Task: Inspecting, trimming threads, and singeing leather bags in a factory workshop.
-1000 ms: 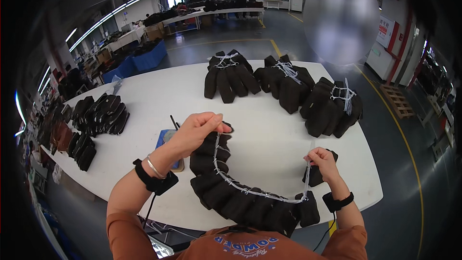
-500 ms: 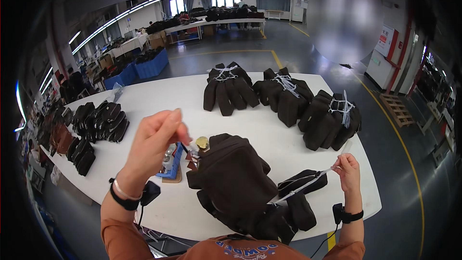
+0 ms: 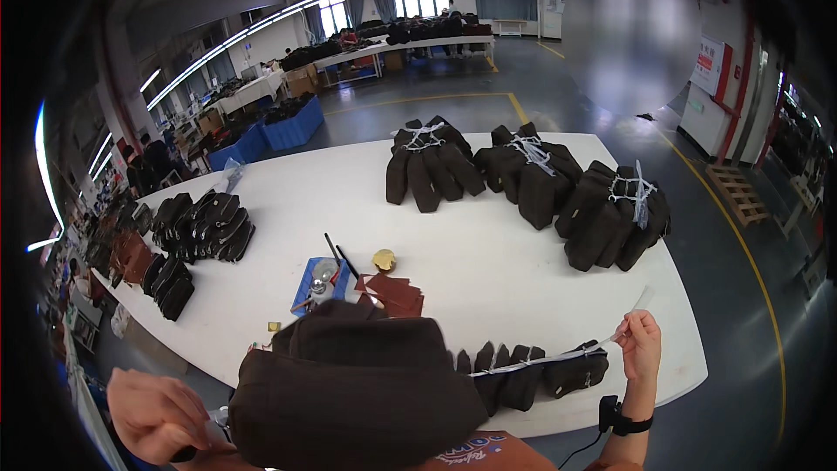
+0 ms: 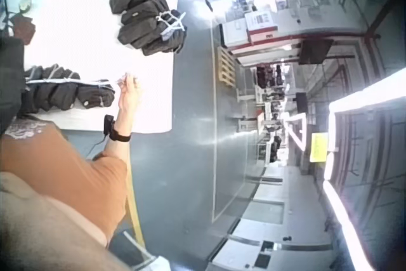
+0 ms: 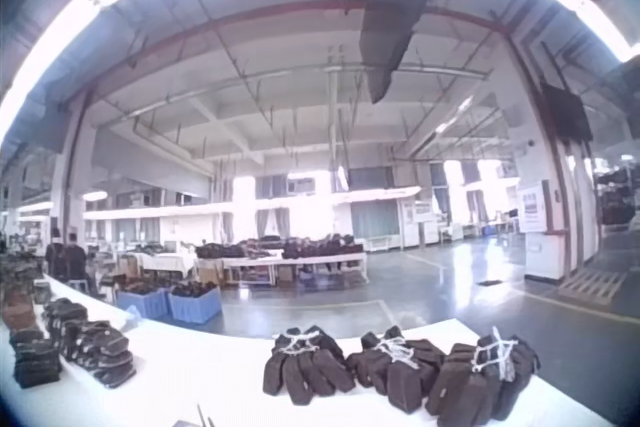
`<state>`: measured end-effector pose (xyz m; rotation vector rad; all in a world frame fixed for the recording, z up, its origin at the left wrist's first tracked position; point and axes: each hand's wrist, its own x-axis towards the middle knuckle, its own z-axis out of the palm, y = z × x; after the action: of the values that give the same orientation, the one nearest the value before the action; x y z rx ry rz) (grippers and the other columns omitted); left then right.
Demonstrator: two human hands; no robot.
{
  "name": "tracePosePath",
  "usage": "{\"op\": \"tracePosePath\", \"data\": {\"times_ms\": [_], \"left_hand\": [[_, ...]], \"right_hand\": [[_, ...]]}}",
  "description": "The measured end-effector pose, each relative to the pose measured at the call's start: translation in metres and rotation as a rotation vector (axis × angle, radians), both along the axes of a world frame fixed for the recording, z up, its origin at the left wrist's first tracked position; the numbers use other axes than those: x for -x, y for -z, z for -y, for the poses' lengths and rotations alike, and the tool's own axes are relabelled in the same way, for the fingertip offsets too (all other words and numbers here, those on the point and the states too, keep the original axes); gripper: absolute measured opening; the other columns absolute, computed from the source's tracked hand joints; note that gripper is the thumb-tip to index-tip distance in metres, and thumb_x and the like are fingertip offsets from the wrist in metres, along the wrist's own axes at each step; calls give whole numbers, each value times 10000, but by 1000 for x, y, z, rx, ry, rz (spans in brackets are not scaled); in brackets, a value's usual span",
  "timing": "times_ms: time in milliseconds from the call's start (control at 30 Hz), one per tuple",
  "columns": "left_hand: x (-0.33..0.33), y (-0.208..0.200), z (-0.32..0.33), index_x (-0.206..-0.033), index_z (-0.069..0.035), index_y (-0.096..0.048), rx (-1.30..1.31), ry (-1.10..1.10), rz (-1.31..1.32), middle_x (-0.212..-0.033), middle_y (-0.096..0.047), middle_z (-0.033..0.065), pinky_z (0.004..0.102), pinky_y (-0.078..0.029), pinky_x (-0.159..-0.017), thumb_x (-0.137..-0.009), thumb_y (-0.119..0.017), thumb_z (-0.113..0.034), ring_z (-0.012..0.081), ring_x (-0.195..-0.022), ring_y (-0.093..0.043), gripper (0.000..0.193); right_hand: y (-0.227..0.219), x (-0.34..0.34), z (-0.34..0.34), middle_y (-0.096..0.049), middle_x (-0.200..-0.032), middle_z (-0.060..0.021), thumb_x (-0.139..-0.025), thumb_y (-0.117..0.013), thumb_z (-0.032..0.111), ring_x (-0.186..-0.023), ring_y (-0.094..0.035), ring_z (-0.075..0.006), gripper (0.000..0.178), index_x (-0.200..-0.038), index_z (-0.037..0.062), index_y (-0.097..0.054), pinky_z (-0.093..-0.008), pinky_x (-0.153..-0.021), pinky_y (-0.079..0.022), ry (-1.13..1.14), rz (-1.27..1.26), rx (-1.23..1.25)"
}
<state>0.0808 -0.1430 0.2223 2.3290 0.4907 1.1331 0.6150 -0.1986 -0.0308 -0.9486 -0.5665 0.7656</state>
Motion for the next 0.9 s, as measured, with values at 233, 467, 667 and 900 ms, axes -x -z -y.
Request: {"op": "tracePosePath", "data": {"times_ms": [233,467,667,900], "left_hand": [[-6,-7,8,-594,27,-626,251,47,-175,-546,-600,98,252,-480,-462,-843,-589,-93,175,-448,-573,280],[-50,75,-112,-658,-9,-607,816,-389,-301,-574,-595,47,209,-436,-522,-943,-536,-263,96,-526,-557,388],[-55,68,-106,-818,24,-659,781,-343,-136,-720,-632,47,215,-468,-616,-938,-554,-241,95,-640,-569,310],[-118,133,-160,-1117,51,-612,781,-33,-392,-921,-662,72,233,-498,-746,-911,-562,-71,103,-813,-617,244]], "right_hand": [[-3,25,24,-592,-708,-71,-923,-551,137,-630,-597,-145,147,-861,5,-565,-239,-541,-503,-37,44,59],[19,32,-28,-566,-698,-30,-931,-547,164,-616,-552,-94,148,-879,28,-573,-216,-520,-473,-80,146,254],[10,29,-49,-565,-707,-15,-923,-557,175,-639,-545,-79,152,-895,28,-585,-205,-549,-459,-35,71,163],[-53,85,-123,-590,-709,-23,-897,-560,146,-681,-540,-67,152,-856,18,-630,-230,-599,-429,-447,703,200]]}}
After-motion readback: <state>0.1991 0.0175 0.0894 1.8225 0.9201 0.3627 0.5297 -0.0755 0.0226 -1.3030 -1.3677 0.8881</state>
